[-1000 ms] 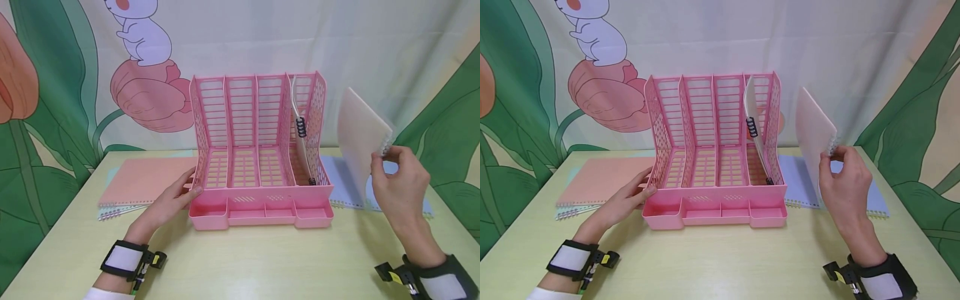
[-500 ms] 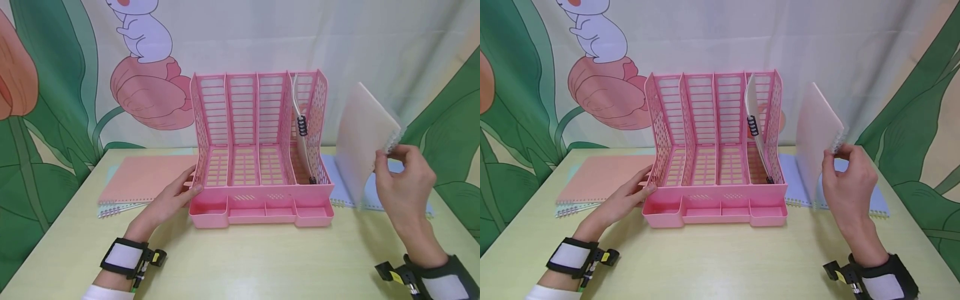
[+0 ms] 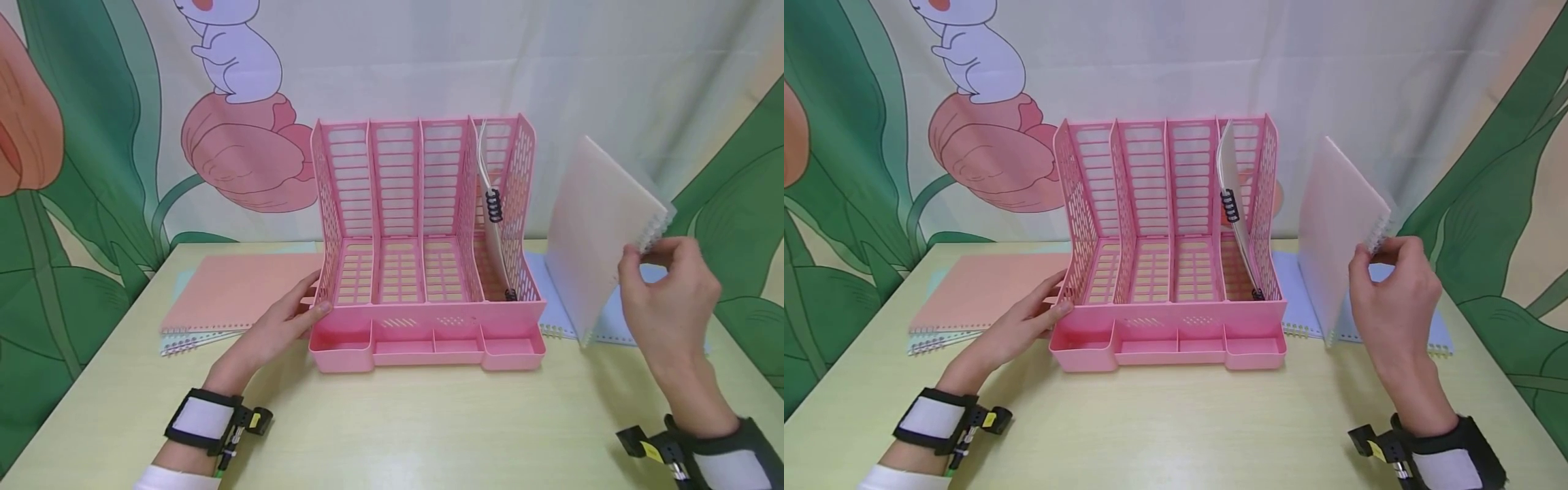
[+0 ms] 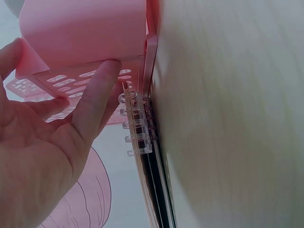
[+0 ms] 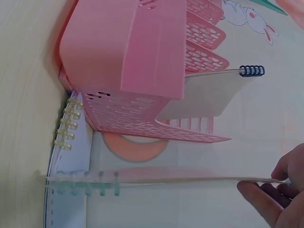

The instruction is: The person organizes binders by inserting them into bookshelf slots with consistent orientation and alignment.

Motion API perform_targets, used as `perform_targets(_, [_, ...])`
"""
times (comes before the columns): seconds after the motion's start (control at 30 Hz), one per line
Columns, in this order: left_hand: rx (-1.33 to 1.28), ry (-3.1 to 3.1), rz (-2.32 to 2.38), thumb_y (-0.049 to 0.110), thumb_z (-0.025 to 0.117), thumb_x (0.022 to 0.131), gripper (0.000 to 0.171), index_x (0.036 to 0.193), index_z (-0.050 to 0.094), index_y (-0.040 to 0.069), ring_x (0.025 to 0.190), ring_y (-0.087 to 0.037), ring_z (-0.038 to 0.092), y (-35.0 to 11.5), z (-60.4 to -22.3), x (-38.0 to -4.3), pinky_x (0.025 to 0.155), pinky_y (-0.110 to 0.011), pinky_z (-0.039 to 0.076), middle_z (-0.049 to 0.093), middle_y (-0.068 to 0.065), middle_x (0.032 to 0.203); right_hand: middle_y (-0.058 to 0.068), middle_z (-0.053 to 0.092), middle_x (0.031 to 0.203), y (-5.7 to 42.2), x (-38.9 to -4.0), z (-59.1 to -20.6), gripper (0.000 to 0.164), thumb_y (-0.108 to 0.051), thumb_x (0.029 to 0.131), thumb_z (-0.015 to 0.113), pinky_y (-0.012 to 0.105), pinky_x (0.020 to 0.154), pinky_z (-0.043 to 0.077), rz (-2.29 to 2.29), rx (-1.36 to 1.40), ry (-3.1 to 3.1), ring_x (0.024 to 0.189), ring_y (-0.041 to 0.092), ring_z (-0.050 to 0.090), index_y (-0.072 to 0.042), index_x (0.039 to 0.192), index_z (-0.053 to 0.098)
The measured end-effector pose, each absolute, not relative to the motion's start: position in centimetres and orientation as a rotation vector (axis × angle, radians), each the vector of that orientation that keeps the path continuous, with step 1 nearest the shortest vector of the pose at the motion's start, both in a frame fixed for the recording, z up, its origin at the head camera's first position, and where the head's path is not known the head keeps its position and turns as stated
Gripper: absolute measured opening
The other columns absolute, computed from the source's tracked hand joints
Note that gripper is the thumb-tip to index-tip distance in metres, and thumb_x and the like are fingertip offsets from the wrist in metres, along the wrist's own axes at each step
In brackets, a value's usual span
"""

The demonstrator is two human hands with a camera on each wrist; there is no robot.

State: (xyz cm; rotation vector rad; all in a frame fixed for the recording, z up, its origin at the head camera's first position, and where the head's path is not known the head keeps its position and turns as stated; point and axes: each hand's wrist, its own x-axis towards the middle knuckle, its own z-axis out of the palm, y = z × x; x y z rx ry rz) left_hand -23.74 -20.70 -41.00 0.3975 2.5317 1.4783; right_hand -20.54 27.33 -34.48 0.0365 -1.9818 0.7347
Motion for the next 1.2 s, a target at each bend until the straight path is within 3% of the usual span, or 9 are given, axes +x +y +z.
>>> perform_targets(0.1, [0.399, 2.538, 1.476, 0.047, 0.057, 0.104, 0.078, 0.166, 0.017, 0.020, 0.133, -0.041, 0.050, -20.65, -40.95, -23.71, 0.097, -0.048, 0.054, 0.035, -0.021, 0.157, 0.022, 0.071, 0.094, 27.39, -20.27, -34.29, 0.022, -0.007, 0.094, 0.065, 0.010, 0.062, 0.030, 0.728, 0.017, -2.012, 0.083, -0.008, 0.055, 0.012, 0.103, 0.059])
perform_targets(0.17, [0.399, 2.540, 1.476, 0.046, 0.057, 0.105, 0.077, 0.166, 0.018, 0.020, 0.133, -0.041, 0.051, -20.63, -40.90, -23.67, 0.097, -0.048, 0.054, 0.036, -0.021, 0.156, 0.022, 0.071, 0.094, 27.40, -20.14, -34.18, 0.022, -0.008, 0.094, 0.064, 0.011, 0.061, 0.030, 0.733, 0.014, -2.027, 0.084, -0.019, 0.047, 0.012, 0.104, 0.058])
perform_targets(0.3, [0.405, 2.541, 1.478, 0.042, 0.057, 0.106, 0.076, 0.166, 0.017, 0.018, 0.132, -0.042, 0.051, -20.65, -40.84, -23.58, 0.097, -0.049, 0.055, 0.036, -0.023, 0.156, 0.023, 0.070, 0.092, 27.48, -19.95, -34.08, 0.023, -0.009, 0.093, 0.063, 0.012, 0.061, 0.030, 0.744, 0.001, -2.049, 0.081, -0.024, 0.043, 0.011, 0.104, 0.057])
perform_targets(0.6, [0.402, 2.527, 1.493, 0.044, 0.058, 0.105, 0.078, 0.166, 0.017, 0.018, 0.132, -0.042, 0.051, -20.56, -40.72, -23.51, 0.096, -0.047, 0.055, 0.037, -0.023, 0.155, 0.022, 0.069, 0.088, 27.64, -19.59, -33.77, 0.029, -0.012, 0.091, 0.067, 0.016, 0.056, 0.032, 0.739, -0.075, -2.187, 0.069, -0.011, 0.044, 0.008, 0.109, 0.057])
perform_targets(0.87, [0.402, 2.522, 1.495, 0.042, 0.058, 0.105, 0.078, 0.166, 0.017, 0.017, 0.132, -0.042, 0.052, -20.59, -40.62, -23.41, 0.096, -0.047, 0.055, 0.038, -0.023, 0.154, 0.024, 0.065, 0.090, 28.07, -19.50, -33.75, 0.032, -0.013, 0.092, 0.067, 0.018, 0.050, 0.035, 0.762, -0.086, -2.368, 0.073, 0.031, 0.060, 0.010, 0.111, 0.055])
perform_targets(1.2, [0.400, 2.521, 1.498, 0.048, 0.059, 0.103, 0.080, 0.166, 0.018, 0.020, 0.134, -0.041, 0.050, -20.64, -41.07, -23.76, 0.097, -0.047, 0.055, 0.035, -0.021, 0.157, 0.022, 0.063, 0.083, 28.20, -19.68, -34.25, 0.025, -0.014, 0.094, 0.067, 0.031, 0.049, 0.041, 0.706, 0.001, -2.511, 0.065, 0.032, 0.056, 0.006, 0.104, 0.056])
